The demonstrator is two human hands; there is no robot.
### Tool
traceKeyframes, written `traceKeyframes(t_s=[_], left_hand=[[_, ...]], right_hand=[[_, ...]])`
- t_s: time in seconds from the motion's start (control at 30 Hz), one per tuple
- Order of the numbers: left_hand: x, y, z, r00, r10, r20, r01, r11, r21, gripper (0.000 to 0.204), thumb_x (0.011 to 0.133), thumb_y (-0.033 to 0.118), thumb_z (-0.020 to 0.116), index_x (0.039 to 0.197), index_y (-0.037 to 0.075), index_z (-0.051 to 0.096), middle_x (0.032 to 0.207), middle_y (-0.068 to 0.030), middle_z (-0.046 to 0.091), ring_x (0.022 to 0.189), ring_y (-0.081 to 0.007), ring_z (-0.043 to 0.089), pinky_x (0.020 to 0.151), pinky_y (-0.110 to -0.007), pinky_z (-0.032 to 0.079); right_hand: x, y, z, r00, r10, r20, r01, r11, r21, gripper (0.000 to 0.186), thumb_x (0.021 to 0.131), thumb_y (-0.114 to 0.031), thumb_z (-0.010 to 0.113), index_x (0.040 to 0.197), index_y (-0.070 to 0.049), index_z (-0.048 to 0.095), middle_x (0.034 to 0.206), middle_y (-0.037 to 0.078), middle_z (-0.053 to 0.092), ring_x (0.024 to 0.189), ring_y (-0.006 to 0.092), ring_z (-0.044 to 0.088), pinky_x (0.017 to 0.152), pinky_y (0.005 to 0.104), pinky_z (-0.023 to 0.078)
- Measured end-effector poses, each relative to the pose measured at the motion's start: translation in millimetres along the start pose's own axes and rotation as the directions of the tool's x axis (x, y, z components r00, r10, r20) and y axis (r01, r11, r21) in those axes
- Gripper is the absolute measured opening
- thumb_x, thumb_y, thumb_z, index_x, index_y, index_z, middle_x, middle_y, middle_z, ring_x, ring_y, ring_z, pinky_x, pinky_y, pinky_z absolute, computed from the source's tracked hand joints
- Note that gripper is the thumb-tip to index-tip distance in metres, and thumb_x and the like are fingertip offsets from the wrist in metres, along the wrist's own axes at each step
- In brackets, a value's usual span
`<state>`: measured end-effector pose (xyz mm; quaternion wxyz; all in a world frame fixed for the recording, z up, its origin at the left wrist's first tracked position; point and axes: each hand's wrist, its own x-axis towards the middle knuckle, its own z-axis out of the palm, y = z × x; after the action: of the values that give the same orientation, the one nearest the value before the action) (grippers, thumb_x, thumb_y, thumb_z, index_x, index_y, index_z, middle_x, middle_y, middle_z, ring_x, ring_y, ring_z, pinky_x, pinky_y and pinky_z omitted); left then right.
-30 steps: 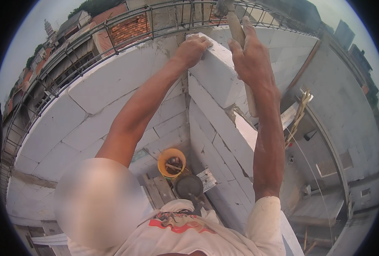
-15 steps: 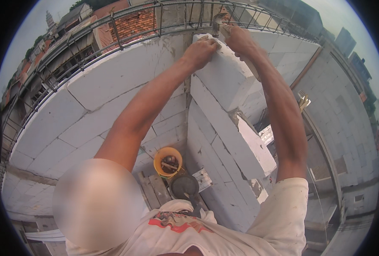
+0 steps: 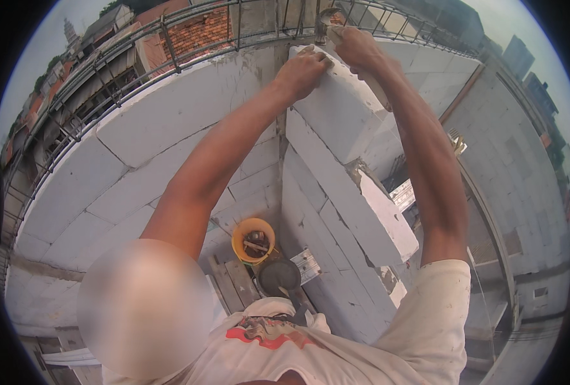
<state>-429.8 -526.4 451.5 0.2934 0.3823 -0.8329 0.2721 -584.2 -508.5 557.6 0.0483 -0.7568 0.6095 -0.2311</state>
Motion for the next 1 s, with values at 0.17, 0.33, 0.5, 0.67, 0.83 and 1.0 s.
traceKeyframes(t_s=[0.17,0.33,0.5,0.67,0.83,1.0], left_hand=[[-2,-1,-1,0.999,-0.023,0.032,0.024,0.999,-0.023,0.025,0.088,0.001,0.061,0.109,0.006,0.072,0.119,-0.0116,0.069,0.125,-0.0354,0.060,0.103,-0.040,0.054],[0,1,5,0.997,-0.040,0.069,0.043,0.998,-0.047,0.038,0.083,0.000,0.068,0.121,0.008,0.067,0.127,-0.0117,0.066,0.131,-0.0403,0.055,0.106,-0.045,0.052],[3,0,-8,0.996,-0.046,0.080,0.052,0.995,-0.080,0.036,0.085,0.002,0.067,0.121,0.008,0.067,0.131,-0.0127,0.065,0.133,-0.0407,0.054,0.107,-0.045,0.051],[-3,-13,2,0.994,-0.015,0.110,0.028,0.993,-0.119,0.046,0.081,0.001,0.073,0.125,0.011,0.067,0.133,-0.0097,0.065,0.134,-0.0390,0.053,0.109,-0.045,0.049],[10,-18,7,0.995,0.086,0.046,-0.077,0.984,-0.163,0.050,0.073,0.004,0.082,0.121,0.011,0.070,0.121,-0.0093,0.070,0.119,-0.0318,0.063,0.104,-0.042,0.052],[12,-17,-11,0.989,0.136,0.055,-0.119,0.962,-0.245,0.054,0.068,0.002,0.085,0.120,0.011,0.071,0.120,-0.0089,0.071,0.115,-0.0301,0.065,0.110,-0.041,0.048]], right_hand=[[3,2,1,0.995,0.026,0.093,-0.026,1.000,0.001,0.051,0.097,-0.016,0.055,0.148,-0.008,0.052,0.077,0.015,0.067,0.055,0.0214,0.064,0.046,0.0388,0.054],[-4,15,11,1.000,0.025,0.003,-0.025,0.999,-0.022,0.045,0.098,-0.018,0.055,0.141,-0.005,0.056,0.075,0.014,0.066,0.055,0.0214,0.064,0.045,0.0375,0.055],[-75,-18,-2,0.969,0.022,-0.247,0.042,0.967,0.251,0.049,0.101,-0.024,0.057,0.145,-0.003,0.050,0.072,0.009,0.063,0.052,0.0161,0.061,0.043,0.0328,0.051],[-211,-16,65,0.875,0.088,-0.476,0.274,0.721,0.637,0.056,0.099,-0.013,0.061,0.147,0.007,0.039,0.101,0.026,0.072,0.080,0.0335,0.073,0.076,0.0406,0.057],[-315,16,148,0.932,0.241,-0.270,0.125,0.486,0.865,0.066,0.101,-0.008,0.058,0.158,0.005,0.027,0.118,0.021,0.065,0.079,0.0173,0.067,0.064,0.0329,0.053],[-318,36,184,0.901,0.403,-0.161,0.109,0.149,0.983,0.072,0.101,-0.004,0.050,0.161,0.004,0.011,0.096,0.009,0.059,0.063,0.0065,0.052,0.054,0.0230,0.045]])
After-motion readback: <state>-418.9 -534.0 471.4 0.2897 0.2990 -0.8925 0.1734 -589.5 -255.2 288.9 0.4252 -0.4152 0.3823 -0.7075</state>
